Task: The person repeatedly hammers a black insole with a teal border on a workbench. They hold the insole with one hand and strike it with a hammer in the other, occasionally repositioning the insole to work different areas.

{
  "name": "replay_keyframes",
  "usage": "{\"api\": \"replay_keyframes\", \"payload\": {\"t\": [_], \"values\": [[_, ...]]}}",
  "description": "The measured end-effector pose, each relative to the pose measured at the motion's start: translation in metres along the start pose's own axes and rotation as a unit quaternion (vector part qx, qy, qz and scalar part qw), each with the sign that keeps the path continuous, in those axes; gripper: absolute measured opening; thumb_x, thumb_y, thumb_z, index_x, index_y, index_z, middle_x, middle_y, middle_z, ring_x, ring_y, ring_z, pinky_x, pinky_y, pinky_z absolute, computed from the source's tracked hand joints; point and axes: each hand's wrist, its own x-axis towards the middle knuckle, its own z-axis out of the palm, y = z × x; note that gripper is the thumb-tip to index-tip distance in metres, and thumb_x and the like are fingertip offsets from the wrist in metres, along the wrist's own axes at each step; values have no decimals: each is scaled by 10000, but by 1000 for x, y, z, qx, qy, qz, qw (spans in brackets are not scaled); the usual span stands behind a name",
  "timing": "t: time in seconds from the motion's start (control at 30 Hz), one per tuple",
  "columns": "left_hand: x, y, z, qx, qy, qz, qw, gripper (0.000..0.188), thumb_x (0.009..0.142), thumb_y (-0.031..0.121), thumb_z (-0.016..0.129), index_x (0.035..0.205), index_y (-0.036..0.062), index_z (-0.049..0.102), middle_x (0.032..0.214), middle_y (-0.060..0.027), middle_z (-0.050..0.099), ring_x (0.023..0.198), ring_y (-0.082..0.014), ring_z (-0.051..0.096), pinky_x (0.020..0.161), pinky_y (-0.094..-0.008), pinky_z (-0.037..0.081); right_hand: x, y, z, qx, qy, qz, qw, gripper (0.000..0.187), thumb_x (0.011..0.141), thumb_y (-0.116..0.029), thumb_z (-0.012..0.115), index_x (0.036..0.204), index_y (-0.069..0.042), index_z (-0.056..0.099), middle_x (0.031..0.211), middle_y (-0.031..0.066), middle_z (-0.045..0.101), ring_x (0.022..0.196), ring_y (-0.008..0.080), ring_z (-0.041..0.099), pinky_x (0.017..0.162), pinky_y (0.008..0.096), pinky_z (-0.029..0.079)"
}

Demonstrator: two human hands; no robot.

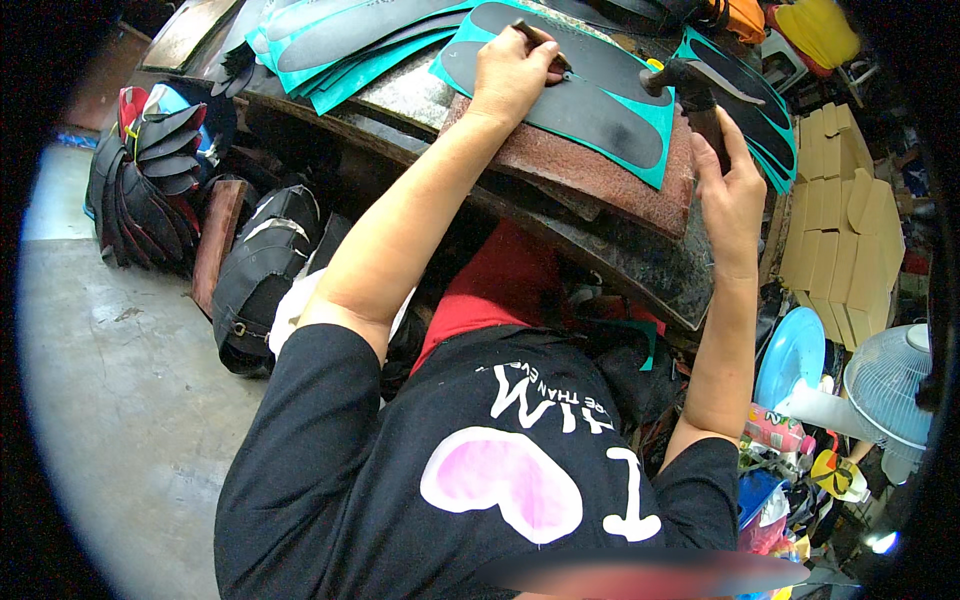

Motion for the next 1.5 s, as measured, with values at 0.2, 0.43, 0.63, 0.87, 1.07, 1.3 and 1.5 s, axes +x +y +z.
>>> {"api": "replay_keyframes", "payload": {"t": [0.2, 0.43, 0.63, 0.87, 1.07, 1.3, 1.5], "values": [[-4, 7, 2, 189, -45, 96, 976, 159, 867, 138, 699, 958, 15, 656, 807, -141, 714, 721, -246, 718, 681, -344, 568, 5, -43, -33, 60, 60, -44, 995, 429, 926, -236, 690, 1298, -43, 600, 1126, 130, 710, 917, 175, 686, 787, 332, 535], [-20, 18, 25, 440, -85, 282, 848, 153, 887, 145, 667, 969, 23, 621, 821, -202, 680, 805, -382, 676, 702, -403, 550, 8, -41, -1, -79, 65, -217, 971, 440, 923, -287, 672, 1307, -91, 587, 1081, 210, 688, 913, 291, 714, 770, 354, 547], [-9, 7, 15, -33, 6, -32, 999, 138, 851, 140, 699, 890, 12, 666, 821, -170, 707, 761, -302, 709, 709, -359, 561, -5, -1, -9, -69, 22, -42, 996, 438, 936, -339, 646, 1285, -77, 599, 1063, 220, 685, 920, 337, 693, 792, 367, 528], [-10, 14, 16, 246, -69, 211, 944, 141, 858, 132, 687, 954, 40, 640, 790, -169, 695, 739, -324, 698, 683, -395, 555, 1, -50, -40, 79, 150, -146, 975, 399, 911, -196, 703, 1276, -65, 608, 1113, 173, 698, 928, 203, 696, 826, 335, 533], [-18, 18, 28, 336, -67, 266, 901, 107, 868, 120, 654, 926, 34, 626, 771, -195, 675, 734, -364, 678, 663, -423, 547, -4, -28, -7, -72, 1, -59, 996, 407, 917, -313, 663, 1273, -125, 605, 1067, 194, 686, 953, 378, 675, 798, 404, 536], [-8, 7, 20, 80, -55, 46, 994, 119, 871, 125, 681, 915, 16, 662, 805, -121, 722, 712, -210, 721, 697, -337, 568, -4, -19, -45, -21, 63, -41, 997, 412, 918, -270, 692, 1274, -76, 616, 1049, 176, 711, 889, 233, 697, 797, 331, 527], [-23, 21, 33, 286, -68, 246, 924, 187, 866, 156, 693, 987, 30, 627, 862, -169, 702, 800, -352, 695, 709, -392, 554, -7, -47, -38, 27, 173, -184, 967, 399, 918, -226, 694, 1271, -62, 608, 1101, 169, 700, 933, 262, 697, 805, 351, 537]]}}
